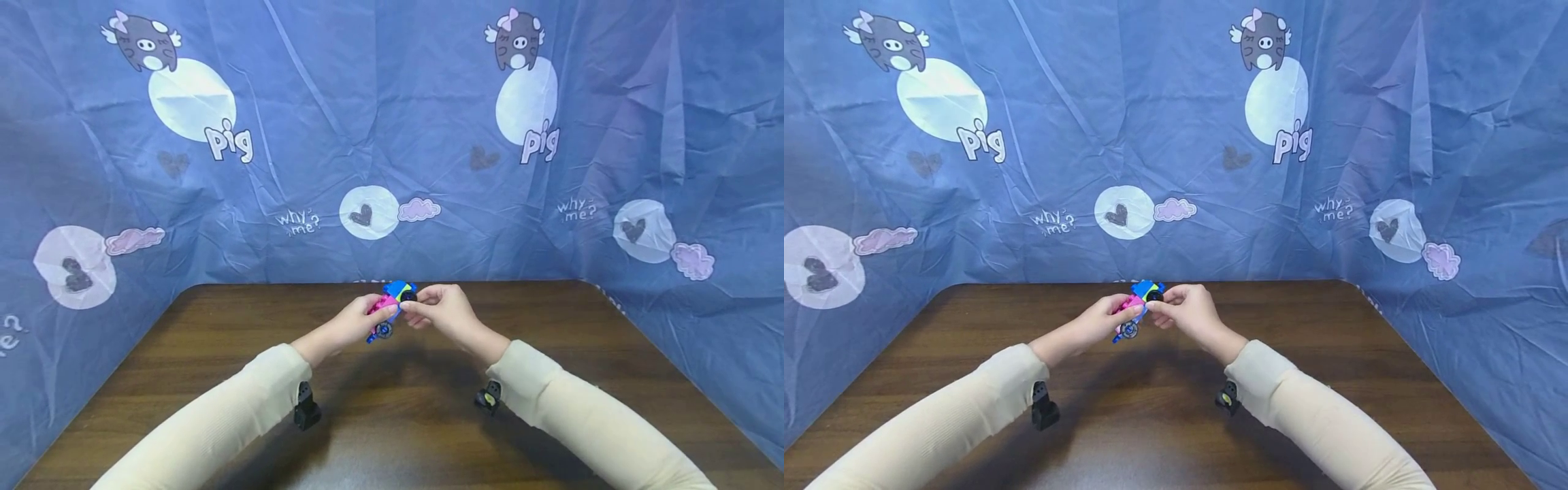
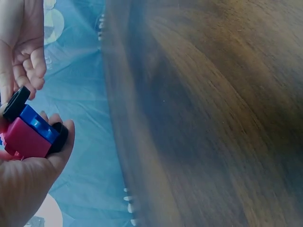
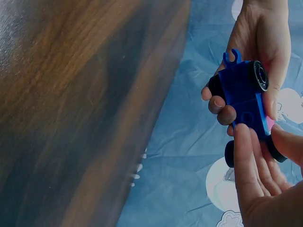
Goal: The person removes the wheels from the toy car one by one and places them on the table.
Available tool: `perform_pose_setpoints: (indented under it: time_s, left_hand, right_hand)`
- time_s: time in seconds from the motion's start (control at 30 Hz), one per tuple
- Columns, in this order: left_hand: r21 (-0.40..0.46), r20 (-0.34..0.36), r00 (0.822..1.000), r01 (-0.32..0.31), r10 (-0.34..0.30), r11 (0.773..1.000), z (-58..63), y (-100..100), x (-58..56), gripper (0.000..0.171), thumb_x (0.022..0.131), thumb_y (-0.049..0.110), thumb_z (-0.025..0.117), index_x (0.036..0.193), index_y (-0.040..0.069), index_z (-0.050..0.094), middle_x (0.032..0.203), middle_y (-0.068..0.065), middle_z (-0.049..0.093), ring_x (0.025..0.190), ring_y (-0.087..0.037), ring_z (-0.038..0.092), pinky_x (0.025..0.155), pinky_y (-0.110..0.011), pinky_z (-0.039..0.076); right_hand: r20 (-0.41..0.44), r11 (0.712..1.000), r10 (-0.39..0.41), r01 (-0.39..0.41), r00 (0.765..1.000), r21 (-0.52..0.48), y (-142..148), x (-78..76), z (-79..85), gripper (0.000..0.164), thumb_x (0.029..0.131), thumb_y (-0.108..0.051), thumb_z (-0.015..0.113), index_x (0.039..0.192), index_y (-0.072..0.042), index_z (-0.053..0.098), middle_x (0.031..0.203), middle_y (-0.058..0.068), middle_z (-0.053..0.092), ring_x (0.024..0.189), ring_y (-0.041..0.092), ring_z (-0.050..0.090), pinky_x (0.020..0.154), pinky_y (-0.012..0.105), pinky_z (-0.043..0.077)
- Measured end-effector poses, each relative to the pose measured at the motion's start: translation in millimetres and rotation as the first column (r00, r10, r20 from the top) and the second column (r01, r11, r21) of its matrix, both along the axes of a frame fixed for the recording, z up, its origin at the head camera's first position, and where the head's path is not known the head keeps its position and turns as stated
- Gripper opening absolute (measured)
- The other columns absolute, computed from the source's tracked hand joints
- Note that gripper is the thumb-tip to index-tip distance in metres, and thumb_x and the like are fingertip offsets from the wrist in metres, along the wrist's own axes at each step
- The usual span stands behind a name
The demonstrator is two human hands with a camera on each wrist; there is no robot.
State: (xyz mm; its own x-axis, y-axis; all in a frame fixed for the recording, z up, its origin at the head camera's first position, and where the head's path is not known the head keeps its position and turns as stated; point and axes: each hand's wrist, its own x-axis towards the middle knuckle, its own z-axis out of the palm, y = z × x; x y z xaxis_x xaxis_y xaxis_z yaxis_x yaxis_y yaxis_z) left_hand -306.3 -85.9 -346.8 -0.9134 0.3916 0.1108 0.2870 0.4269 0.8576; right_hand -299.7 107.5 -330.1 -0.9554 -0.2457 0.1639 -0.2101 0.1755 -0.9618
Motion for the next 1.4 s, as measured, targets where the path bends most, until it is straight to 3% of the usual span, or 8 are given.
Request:
perform_pose_setpoints:
  time_s: [0.17,0.27,0.53,0.73,0.83,0.97,1.1,1.4]
  left_hand:
    - [0.018,0.014,1.000,-0.019,0.019,1.000,0.4,0,0.3,0.040,0.100,0.027,0.053,0.117,-0.009,0.056,0.093,-0.013,0.065,0.079,-0.011,0.059,0.069,-0.024,0.050]
    - [0.044,0.036,0.999,-0.033,0.031,0.998,-2.1,0,0.4,0.039,0.100,0.027,0.054,0.116,-0.009,0.056,0.092,-0.013,0.066,0.077,-0.011,0.060,0.069,-0.023,0.050]
    - [0.064,0.052,0.997,-0.063,0.060,0.996,-6.9,-1,1.1,0.039,0.099,0.025,0.055,0.118,-0.009,0.055,0.094,-0.012,0.064,0.078,-0.011,0.059,0.069,-0.023,0.050]
    - [0.104,0.044,0.997,-0.063,0.059,0.993,-7.5,0,1.0,0.038,0.098,0.023,0.057,0.120,-0.007,0.056,0.096,-0.012,0.065,0.077,-0.010,0.057,0.068,-0.023,0.048]
    - [0.133,0.055,0.997,-0.061,0.055,0.989,-8.3,-1,1.1,0.036,0.097,0.023,0.059,0.120,-0.005,0.057,0.092,-0.008,0.063,0.073,-0.010,0.054,0.064,-0.023,0.047]
    - [0.197,0.108,0.994,-0.035,0.014,0.980,-11.0,-3,0.5,0.038,0.097,0.022,0.059,0.123,-0.005,0.055,0.092,-0.007,0.061,0.069,-0.009,0.056,0.061,-0.026,0.053]
    - [0.246,0.147,0.989,-0.012,-0.025,0.969,-14.3,-5,-0.8,0.036,0.097,0.020,0.058,0.122,-0.006,0.052,0.101,-0.018,0.065,0.072,-0.012,0.066,0.069,-0.039,0.059]
    - [0.323,0.240,0.964,0.029,-0.112,0.946,-14.4,-8,1.7,0.036,0.101,0.011,0.048,0.130,-0.010,0.042,0.126,-0.037,0.054,0.094,-0.021,0.067,0.087,-0.050,0.054]
  right_hand:
    - [0.044,0.994,-0.076,0.079,0.996,-0.082,-2,2.2,3.1,0.024,0.082,-0.001,0.074,0.096,0.010,0.058,0.071,0.010,0.071,0.060,0.016,0.069,0.065,0.036,0.059]
    - [0.038,0.991,-0.054,0.058,0.998,-0.121,-2,1.8,2.8,0.026,0.083,0.003,0.072,0.102,0.012,0.056,0.070,0.006,0.070,0.059,0.013,0.068,0.067,0.037,0.059]
    - [0.020,0.990,-0.019,0.022,1.000,-0.142,1,0.5,0.5,0.031,0.086,0.006,0.065,0.115,0.015,0.059,0.082,0.014,0.072,0.066,0.013,0.069,0.070,0.033,0.059]
    - [-0.002,0.993,-0.020,0.020,1.000,-0.118,3,1.9,2.6,0.032,0.089,0.001,0.065,0.119,0.011,0.061,0.080,-0.001,0.070,0.070,0.012,0.068,0.070,0.031,0.059]
    - [0.005,0.991,-0.020,0.021,1.000,-0.132,4,1.8,2.2,0.031,0.089,0.002,0.064,0.118,0.012,0.061,0.080,-0.002,0.070,0.069,0.011,0.068,0.071,0.030,0.059]
    - [0.016,0.986,-0.021,0.023,1.000,-0.168,5,1.5,0.7,0.030,0.088,0.006,0.061,0.115,0.018,0.057,0.081,0.005,0.070,0.068,0.011,0.068,0.070,0.028,0.058]
    - [0.027,0.981,-0.023,0.028,0.999,-0.193,10,-0.9,0.5,0.029,0.089,0.008,0.060,0.114,0.022,0.055,0.081,0.008,0.071,0.067,0.009,0.068,0.070,0.027,0.058]
    - [0.057,0.964,-0.080,0.092,0.995,-0.249,21,-7.4,1.7,0.030,0.090,0.008,0.059,0.116,0.022,0.054,0.084,0.009,0.071,0.070,0.011,0.071,0.068,0.026,0.058]
